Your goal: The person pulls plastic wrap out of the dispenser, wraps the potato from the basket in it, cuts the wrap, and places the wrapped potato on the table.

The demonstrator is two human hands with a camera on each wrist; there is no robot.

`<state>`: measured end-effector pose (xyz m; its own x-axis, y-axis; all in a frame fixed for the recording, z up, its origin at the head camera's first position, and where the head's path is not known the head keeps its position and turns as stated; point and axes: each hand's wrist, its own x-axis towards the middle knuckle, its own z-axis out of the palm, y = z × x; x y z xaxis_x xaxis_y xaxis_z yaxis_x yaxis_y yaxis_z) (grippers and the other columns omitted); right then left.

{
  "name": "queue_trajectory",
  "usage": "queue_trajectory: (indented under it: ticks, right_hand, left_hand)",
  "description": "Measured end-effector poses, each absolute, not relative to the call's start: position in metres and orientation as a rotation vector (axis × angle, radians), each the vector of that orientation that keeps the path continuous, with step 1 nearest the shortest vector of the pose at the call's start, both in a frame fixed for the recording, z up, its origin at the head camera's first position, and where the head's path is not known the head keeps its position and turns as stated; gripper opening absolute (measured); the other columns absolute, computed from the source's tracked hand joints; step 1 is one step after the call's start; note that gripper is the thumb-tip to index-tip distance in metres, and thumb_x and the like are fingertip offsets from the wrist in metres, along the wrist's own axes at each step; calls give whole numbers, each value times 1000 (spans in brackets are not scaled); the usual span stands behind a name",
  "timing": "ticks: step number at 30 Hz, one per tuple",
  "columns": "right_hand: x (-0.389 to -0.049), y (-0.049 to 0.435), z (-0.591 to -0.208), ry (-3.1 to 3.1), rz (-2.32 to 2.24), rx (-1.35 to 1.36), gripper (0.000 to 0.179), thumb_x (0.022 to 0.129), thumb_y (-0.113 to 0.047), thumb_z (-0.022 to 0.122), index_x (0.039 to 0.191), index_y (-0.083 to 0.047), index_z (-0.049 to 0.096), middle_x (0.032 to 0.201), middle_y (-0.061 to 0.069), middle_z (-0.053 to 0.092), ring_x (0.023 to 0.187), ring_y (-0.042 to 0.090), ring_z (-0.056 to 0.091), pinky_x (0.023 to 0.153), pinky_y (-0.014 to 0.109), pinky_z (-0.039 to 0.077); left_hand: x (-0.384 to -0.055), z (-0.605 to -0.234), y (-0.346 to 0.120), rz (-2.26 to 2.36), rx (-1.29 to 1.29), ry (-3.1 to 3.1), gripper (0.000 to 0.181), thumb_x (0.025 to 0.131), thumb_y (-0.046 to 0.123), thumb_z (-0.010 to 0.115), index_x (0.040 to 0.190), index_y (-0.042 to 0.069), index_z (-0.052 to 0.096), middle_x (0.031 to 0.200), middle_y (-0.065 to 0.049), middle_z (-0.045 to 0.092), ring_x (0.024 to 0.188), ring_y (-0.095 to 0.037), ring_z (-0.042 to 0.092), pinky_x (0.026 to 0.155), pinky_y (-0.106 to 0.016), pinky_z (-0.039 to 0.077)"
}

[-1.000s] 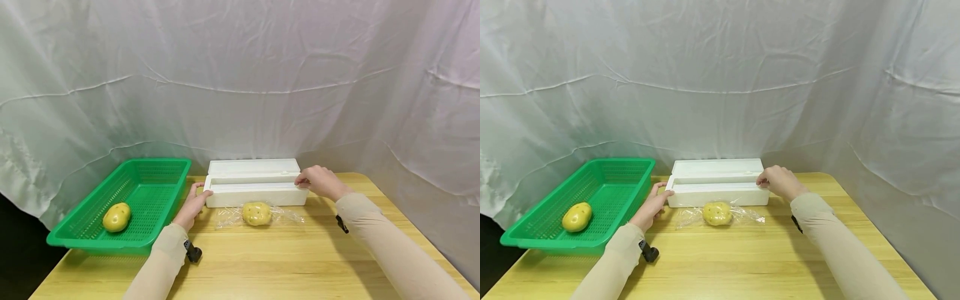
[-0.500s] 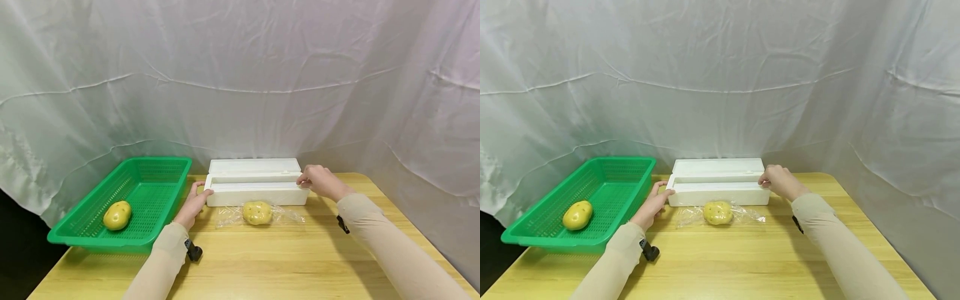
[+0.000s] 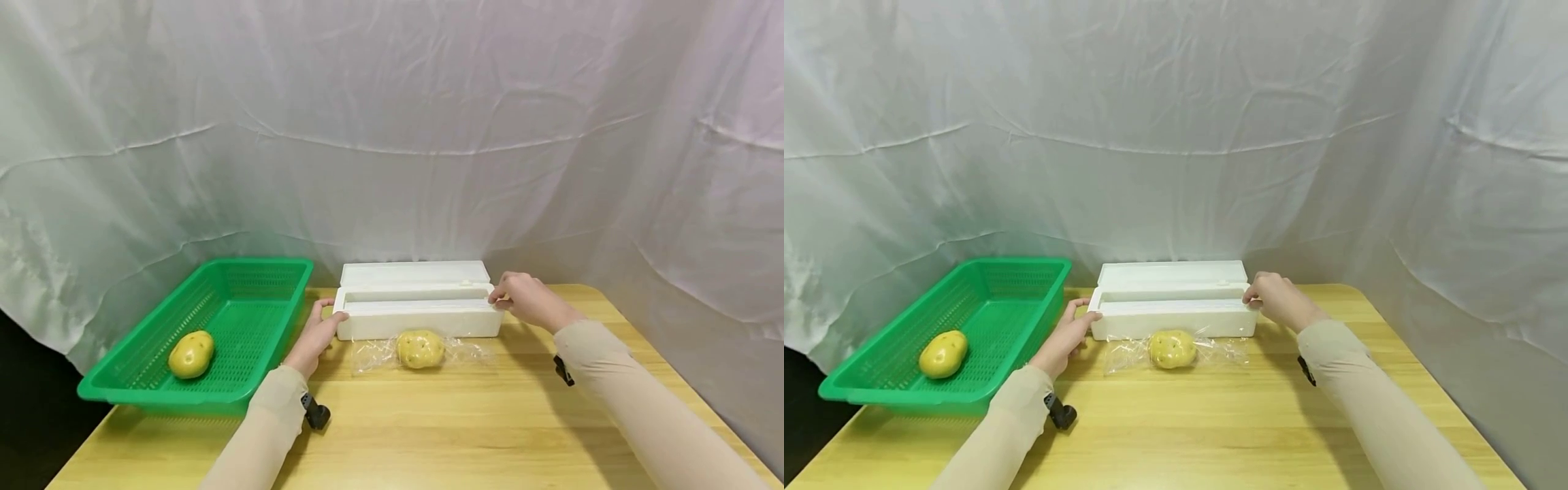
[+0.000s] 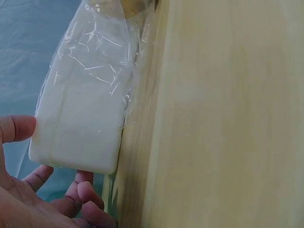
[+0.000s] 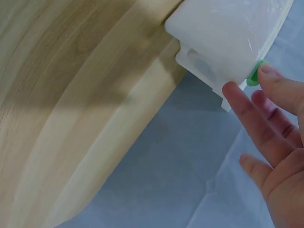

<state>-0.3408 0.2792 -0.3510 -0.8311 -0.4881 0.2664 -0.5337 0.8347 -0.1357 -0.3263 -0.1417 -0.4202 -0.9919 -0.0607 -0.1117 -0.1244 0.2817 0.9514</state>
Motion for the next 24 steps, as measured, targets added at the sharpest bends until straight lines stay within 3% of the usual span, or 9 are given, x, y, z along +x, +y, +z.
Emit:
queue_trajectory:
  ticks: [5,9,18,21,24]
  right_hand:
    - [-335,279,-351,-2826,304,753,12,95,-4,79,105,-9,84,101,8,75,91,28,73,81,46,63]
    - [-326,277,-348,-2815,260,727,16,98,-14,78,113,-9,82,107,9,75,93,29,74,81,48,62]
    - [-295,239,-351,-2705,290,902,20,99,-21,78,117,-12,81,112,6,76,94,25,74,85,46,62]
    - [-286,222,-362,-2671,270,1003,22,98,-24,80,118,-14,81,112,5,76,95,25,73,84,44,61]
    - [-279,209,-373,-2642,246,1068,28,96,-29,83,119,-15,80,112,3,76,96,23,73,86,42,61]
  left_hand:
    - [-324,-421,-139,1867,-178,2478,54,105,32,60,154,20,41,131,-18,59,83,-22,53,70,-31,43]
    - [-323,-420,-136,1870,-186,2493,54,106,30,59,155,16,41,131,-18,59,97,-26,57,79,-34,47]
    - [-313,-407,-127,1794,-200,2775,51,106,27,60,150,9,44,132,-22,54,115,-34,52,92,-44,45]
    - [-302,-404,-118,1707,-78,3027,45,102,25,67,142,8,53,133,-22,55,121,-36,50,98,-51,44]
    - [-289,-403,-105,1573,315,3194,36,98,19,73,129,6,63,125,-20,63,115,-36,58,96,-52,49]
